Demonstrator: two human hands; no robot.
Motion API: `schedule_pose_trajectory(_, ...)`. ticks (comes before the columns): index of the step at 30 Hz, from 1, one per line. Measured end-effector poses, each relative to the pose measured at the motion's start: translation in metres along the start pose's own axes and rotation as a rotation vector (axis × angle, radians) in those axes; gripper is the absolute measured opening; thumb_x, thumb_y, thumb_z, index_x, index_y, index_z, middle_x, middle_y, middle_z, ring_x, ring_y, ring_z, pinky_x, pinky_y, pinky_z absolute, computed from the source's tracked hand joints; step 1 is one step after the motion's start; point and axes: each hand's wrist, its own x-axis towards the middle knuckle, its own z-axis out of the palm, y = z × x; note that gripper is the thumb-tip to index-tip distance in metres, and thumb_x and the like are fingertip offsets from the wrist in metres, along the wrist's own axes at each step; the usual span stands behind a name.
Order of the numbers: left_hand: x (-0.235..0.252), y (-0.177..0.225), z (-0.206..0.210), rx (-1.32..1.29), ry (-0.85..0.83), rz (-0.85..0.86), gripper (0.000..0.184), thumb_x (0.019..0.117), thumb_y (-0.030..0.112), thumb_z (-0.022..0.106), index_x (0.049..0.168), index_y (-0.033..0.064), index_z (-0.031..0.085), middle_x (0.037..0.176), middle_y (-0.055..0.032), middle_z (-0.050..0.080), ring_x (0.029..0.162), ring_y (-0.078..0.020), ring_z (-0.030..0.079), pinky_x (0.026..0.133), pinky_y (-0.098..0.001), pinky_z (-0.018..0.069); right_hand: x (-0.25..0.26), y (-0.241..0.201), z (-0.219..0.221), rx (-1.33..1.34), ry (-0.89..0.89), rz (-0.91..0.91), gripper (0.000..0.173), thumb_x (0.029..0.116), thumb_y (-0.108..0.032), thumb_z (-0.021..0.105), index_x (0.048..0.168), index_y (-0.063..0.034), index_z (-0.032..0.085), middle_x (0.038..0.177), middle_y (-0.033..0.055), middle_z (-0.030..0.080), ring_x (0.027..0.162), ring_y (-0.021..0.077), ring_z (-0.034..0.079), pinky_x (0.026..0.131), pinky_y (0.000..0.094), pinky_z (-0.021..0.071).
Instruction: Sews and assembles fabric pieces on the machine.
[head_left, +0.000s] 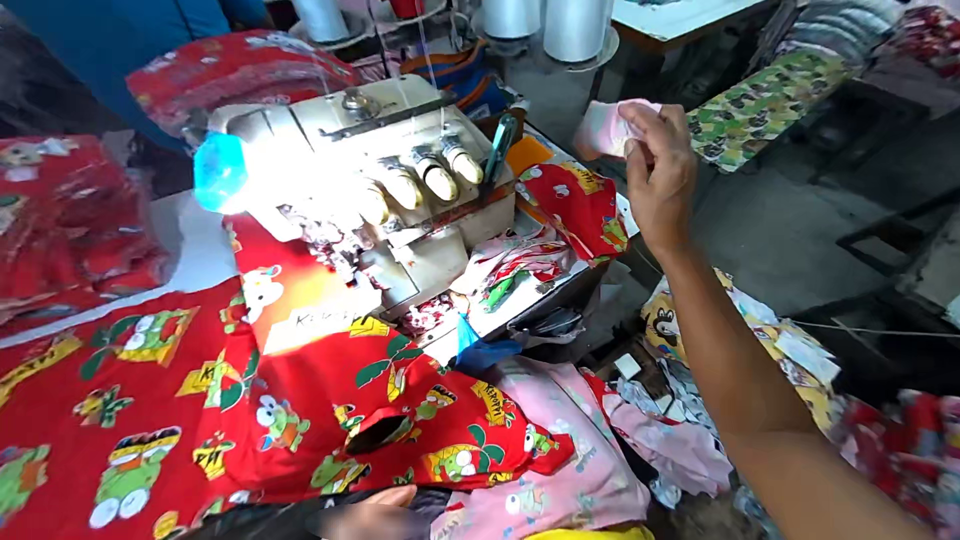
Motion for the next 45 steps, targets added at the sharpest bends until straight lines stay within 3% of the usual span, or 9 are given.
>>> schedule_pose_trajectory(4, 0.024, 0.015, 0.004, -0.201, 0.045, 0.09, 0.039, 0.1063, 0.037, 0.055, 0.138, 0.0166, 0.064, 0.119, 0.0017, 0.075, 0.109, -0.012, 0.071, 0.098, -0.031, 0.0584, -0.017, -0.09, -0.023, 0.282, -0.375, -0.102, 0.026, 0.1037, -0.005, 0.052, 0.12, -0.0017, 0.073, 0.114, 0.0144, 0.068, 0.103, 0.0181, 0.066, 0.092, 0.0323, 0.0546)
schedule_pose_trajectory(9, 0.065, 0.038, 0.011, -0.337, 0.166, 0.087, 0.097, 0.0806, 0.066, 0.074, 0.154, 0.0105, 0.043, 0.137, 0.0016, 0.065, 0.125, -0.0111, 0.061, 0.107, -0.0307, 0.0515, -0.077, -0.197, -0.012, 0.811, -0.789, -0.291, 0.02, 0.101, -0.012, 0.059, 0.11, -0.0087, 0.077, 0.103, -0.0004, 0.071, 0.092, 0.0022, 0.066, 0.08, 0.019, 0.0567)
schedule_pose_trajectory(12, 0.07, 0.037, 0.005, -0.452, 0.188, -0.063, 0.033, 0.0859, 0.032, 0.081, 0.112, 0.0132, 0.074, 0.096, 0.0102, 0.075, 0.089, 0.0005, 0.07, 0.081, -0.0206, 0.0601, -0.105, -0.239, 0.008, 0.823, -0.699, -0.214, 0.017, 0.0988, -0.009, 0.063, 0.111, -0.0065, 0.075, 0.108, 0.0031, 0.07, 0.095, 0.0045, 0.067, 0.078, 0.0194, 0.0566)
schedule_pose_trajectory(14, 0.065, 0.037, -0.008, -0.488, 0.203, -0.201, 0.011, 0.0931, 0.019, 0.073, 0.102, 0.0135, 0.075, 0.086, 0.0091, 0.074, 0.076, 0.0007, 0.068, 0.071, -0.0187, 0.0587, -0.118, -0.25, 0.026, 0.924, -0.648, -0.011, 0.028, 0.0965, -0.01, 0.067, 0.123, -0.0024, 0.068, 0.112, 0.0056, 0.067, 0.09, 0.0057, 0.064, 0.076, 0.0198, 0.0555)
schedule_pose_trajectory(17, 0.055, 0.032, -0.026, -0.528, 0.28, -0.302, 0.017, 0.0987, 0.01, 0.064, 0.115, 0.0108, 0.067, 0.091, 0.0034, 0.075, 0.077, -0.0041, 0.071, 0.07, -0.0213, 0.0609, -0.138, -0.249, 0.049, 1.258, -0.857, 0.383, 0.057, 0.0965, -0.02, 0.07, 0.148, -0.0088, 0.048, 0.132, 0.0037, 0.062, 0.102, 0.01, 0.068, 0.085, 0.0261, 0.0598)
schedule_pose_trajectory(21, 0.048, 0.022, -0.035, -0.544, 0.386, -0.317, 0.017, 0.0996, 0.005, 0.062, 0.116, 0.0096, 0.065, 0.094, 0.0037, 0.074, 0.08, -0.004, 0.071, 0.073, -0.0222, 0.0611, -0.159, -0.253, 0.067, 1.424, -1.046, 0.603, 0.051, 0.0922, -0.013, 0.072, 0.14, -0.0055, 0.058, 0.119, 0.0041, 0.07, 0.103, 0.0097, 0.069, 0.091, 0.0275, 0.0585)
schedule_pose_trajectory(28, 0.052, 0.013, -0.038, -0.531, 0.45, -0.266, 0.013, 0.1041, 0.016, 0.059, 0.109, 0.0114, 0.07, 0.094, 0.0038, 0.074, 0.082, -0.0046, 0.071, 0.076, -0.0232, 0.0613, -0.156, -0.254, 0.073, 1.26, -0.896, 0.575, 0.009, 0.0921, -0.014, 0.074, 0.1, -0.0111, 0.069, 0.089, -0.0019, 0.068, 0.074, 0.0045, 0.063, 0.064, 0.0189, 0.0545)
schedule_pose_trajectory(40, 0.062, 0.014, -0.042, -0.435, 0.446, -0.148, 0.018, 0.0989, 0.005, 0.064, 0.115, 0.0115, 0.065, 0.1, 0.0029, 0.07, 0.085, -0.004, 0.069, 0.074, -0.02, 0.0601, -0.149, -0.253, 0.072, 1.13, -0.911, 0.526, 0.047, 0.0873, -0.007, 0.076, 0.133, -0.0134, 0.065, 0.097, 0.002, 0.07, 0.079, 0.0113, 0.067, 0.065, 0.0237, 0.0577)
schedule_pose_trajectory(45, 0.063, 0.015, -0.04, -0.379, 0.483, -0.117, 0.01, 0.0998, 0.011, 0.065, 0.108, 0.0132, 0.07, 0.096, 0.0055, 0.071, 0.08, -0.0013, 0.068, 0.07, -0.0172, 0.0584, -0.152, -0.254, 0.072, 1.094, -0.845, 0.489, 0.007, 0.0918, -0.017, 0.075, 0.095, -0.0108, 0.074, 0.095, -0.0019, 0.065, 0.08, 0.005, 0.062, 0.064, 0.0174, 0.0534)
